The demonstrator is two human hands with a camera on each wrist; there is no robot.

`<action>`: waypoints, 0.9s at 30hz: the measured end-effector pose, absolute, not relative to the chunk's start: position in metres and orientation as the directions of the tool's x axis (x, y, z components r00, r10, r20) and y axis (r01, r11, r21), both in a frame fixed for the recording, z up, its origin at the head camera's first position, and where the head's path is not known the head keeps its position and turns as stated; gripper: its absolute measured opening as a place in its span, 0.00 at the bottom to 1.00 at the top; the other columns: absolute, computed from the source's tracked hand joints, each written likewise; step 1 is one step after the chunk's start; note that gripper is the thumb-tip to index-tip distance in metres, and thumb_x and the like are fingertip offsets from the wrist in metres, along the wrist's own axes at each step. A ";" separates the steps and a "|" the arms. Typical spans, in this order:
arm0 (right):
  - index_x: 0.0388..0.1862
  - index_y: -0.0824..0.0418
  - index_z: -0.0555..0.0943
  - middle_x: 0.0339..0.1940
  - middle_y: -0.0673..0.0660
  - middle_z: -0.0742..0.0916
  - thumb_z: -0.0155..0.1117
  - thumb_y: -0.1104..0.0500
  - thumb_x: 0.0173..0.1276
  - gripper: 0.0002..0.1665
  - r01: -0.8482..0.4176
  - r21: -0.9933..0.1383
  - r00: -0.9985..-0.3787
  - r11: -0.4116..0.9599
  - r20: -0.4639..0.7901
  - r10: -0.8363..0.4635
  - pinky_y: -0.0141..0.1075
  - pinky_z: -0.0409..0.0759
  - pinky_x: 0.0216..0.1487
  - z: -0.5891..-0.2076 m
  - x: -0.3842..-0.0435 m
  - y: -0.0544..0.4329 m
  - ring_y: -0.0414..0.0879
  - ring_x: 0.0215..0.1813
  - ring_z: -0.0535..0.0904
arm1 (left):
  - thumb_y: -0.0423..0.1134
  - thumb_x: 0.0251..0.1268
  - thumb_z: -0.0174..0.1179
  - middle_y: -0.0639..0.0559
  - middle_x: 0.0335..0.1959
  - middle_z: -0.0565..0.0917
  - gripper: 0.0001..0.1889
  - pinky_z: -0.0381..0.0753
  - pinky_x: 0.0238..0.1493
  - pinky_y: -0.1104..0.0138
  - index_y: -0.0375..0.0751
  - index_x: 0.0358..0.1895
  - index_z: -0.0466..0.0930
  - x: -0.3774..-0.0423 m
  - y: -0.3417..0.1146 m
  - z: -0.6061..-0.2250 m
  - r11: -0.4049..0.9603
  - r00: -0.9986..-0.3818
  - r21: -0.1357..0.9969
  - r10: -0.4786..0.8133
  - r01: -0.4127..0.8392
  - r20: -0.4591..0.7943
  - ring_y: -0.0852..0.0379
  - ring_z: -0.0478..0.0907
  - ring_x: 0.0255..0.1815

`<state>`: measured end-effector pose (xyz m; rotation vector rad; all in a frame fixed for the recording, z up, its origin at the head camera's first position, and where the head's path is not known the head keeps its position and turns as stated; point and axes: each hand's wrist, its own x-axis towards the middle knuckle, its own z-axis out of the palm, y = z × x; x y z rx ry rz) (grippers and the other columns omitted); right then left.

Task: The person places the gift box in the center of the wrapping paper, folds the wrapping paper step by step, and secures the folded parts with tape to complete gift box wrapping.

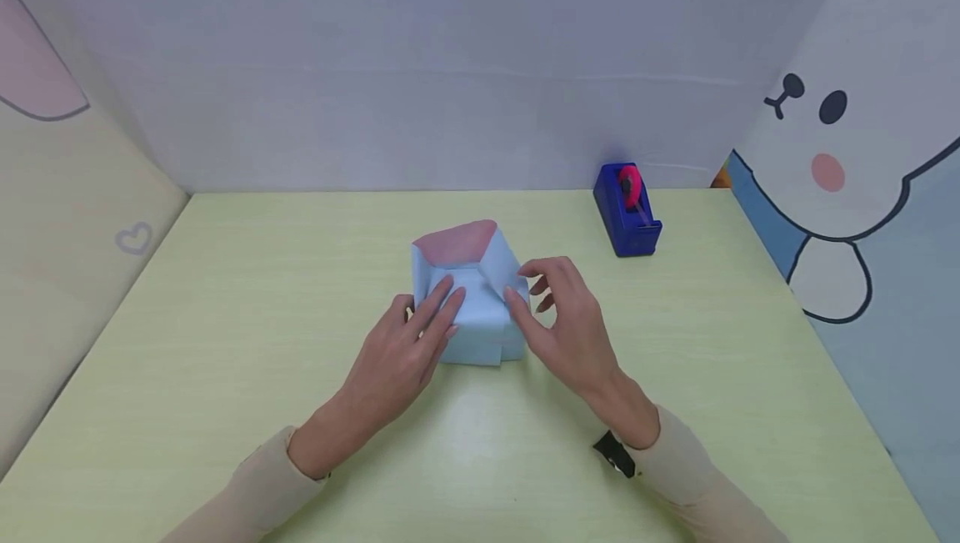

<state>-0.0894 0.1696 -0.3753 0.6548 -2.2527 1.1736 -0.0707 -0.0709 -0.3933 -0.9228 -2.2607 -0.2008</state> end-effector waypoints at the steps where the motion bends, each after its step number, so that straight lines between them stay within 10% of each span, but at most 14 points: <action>1: 0.55 0.67 0.80 0.49 0.60 0.85 0.73 0.67 0.65 0.20 -0.609 -0.604 -0.764 0.514 0.621 -0.175 0.26 0.81 0.41 -0.375 -0.090 0.169 0.49 0.43 0.83 | 0.42 0.88 0.35 0.39 0.65 0.81 0.24 0.77 0.32 0.66 0.33 0.67 0.77 -0.071 -0.071 -0.394 0.737 -0.523 -0.104 0.563 0.667 0.640 0.46 0.73 0.35; 9: 0.68 0.66 0.76 0.61 0.58 0.84 0.71 0.63 0.70 0.29 -0.545 -0.661 -0.832 0.516 0.500 -0.239 0.36 0.81 0.56 -0.373 -0.099 0.166 0.50 0.55 0.83 | 0.42 0.88 0.35 0.39 0.65 0.80 0.24 0.78 0.32 0.66 0.33 0.68 0.76 -0.071 -0.072 -0.395 0.737 -0.527 -0.101 0.565 0.668 0.635 0.46 0.74 0.35; 27: 0.52 0.67 0.81 0.46 0.57 0.87 0.75 0.63 0.65 0.18 -0.536 -0.668 -0.838 0.516 0.497 -0.226 0.30 0.79 0.52 -0.363 -0.106 0.160 0.48 0.48 0.84 | 0.42 0.88 0.35 0.39 0.65 0.81 0.24 0.77 0.32 0.66 0.33 0.67 0.77 -0.069 -0.070 -0.393 0.742 -0.521 -0.122 0.569 0.660 0.636 0.47 0.73 0.34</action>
